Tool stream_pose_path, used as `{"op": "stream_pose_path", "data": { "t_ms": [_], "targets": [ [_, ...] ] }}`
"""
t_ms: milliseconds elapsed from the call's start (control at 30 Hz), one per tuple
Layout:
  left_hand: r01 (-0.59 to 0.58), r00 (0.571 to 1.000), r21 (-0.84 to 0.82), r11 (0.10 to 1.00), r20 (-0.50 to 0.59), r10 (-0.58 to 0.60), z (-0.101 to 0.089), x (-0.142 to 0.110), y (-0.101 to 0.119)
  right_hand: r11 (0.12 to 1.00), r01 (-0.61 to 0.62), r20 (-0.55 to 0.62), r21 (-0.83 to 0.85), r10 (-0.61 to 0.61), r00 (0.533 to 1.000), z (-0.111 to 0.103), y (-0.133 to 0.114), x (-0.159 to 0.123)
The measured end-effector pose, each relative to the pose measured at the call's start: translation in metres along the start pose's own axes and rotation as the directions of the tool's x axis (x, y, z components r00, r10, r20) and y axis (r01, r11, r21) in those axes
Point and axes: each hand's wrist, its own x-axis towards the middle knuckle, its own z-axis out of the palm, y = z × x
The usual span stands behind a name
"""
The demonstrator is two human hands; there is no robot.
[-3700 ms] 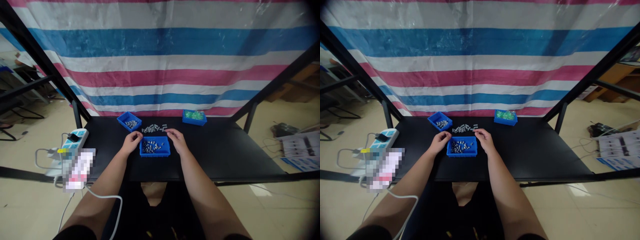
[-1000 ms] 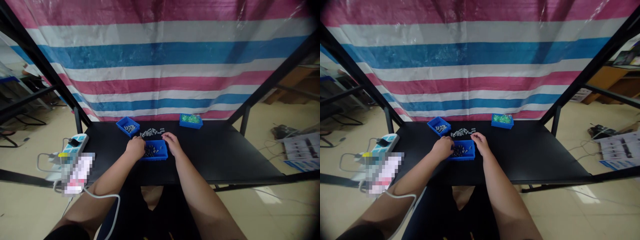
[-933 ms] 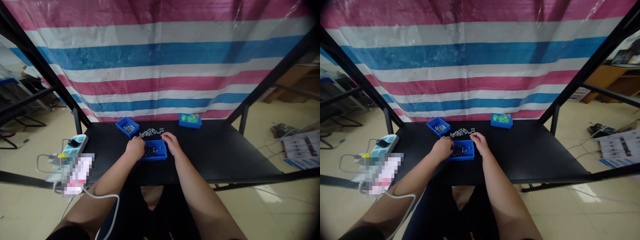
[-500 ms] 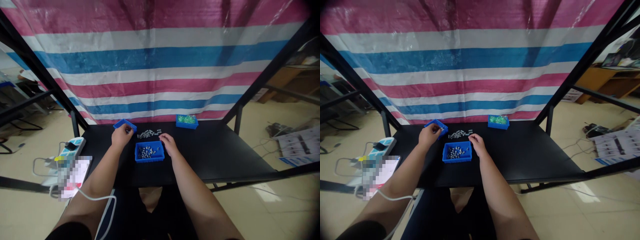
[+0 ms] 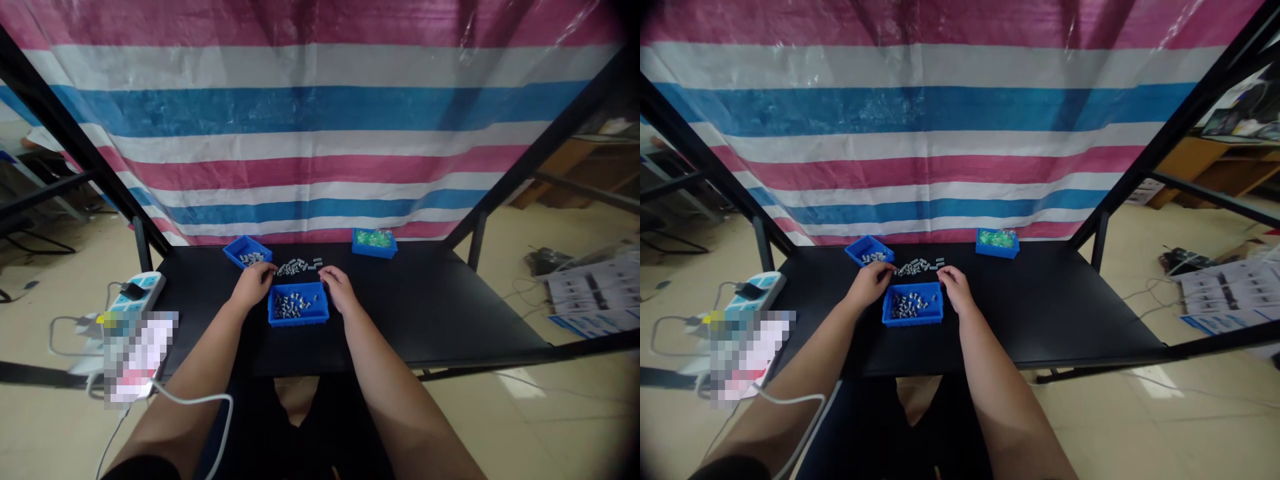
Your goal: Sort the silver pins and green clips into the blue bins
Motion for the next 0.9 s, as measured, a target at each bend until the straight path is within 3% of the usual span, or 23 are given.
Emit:
{"op": "stream_pose_path", "data": {
  "t_ms": [300, 533, 633, 733, 900],
  "targets": [
    [0.038, 0.999, -0.002, 0.999, -0.022, -0.038, 0.032, -0.015, -0.022, 0.985, -0.061, -0.01, 0.161, 0.063, 0.998, 0.001, -0.002, 0.003],
    [0.082, 0.996, 0.108, 0.991, 0.012, -0.084, 0.031, -0.018, -0.018, 0.982, -0.04, -0.066, 0.186, 0.054, 0.996, 0.0, -0.002, 0.005],
    [0.126, 0.992, 0.15, 0.981, -0.009, -0.126, 0.028, -0.019, -0.014, 0.998, 0.065, -0.195, 0.008, -0.062, 0.979, -0.003, 0.002, 0.007],
    [0.163, 0.987, 0.163, 0.973, -0.021, -0.162, 0.027, -0.02, -0.013, 0.947, 0.165, -0.287, -0.275, -0.245, 0.926, -0.006, 0.007, 0.01],
    [0.205, 0.978, 0.16, 0.966, -0.004, -0.207, 0.023, -0.02, -0.012, 0.832, 0.225, -0.189, -0.507, -0.362, 0.913, -0.005, 0.016, 0.02]
  ]
}}
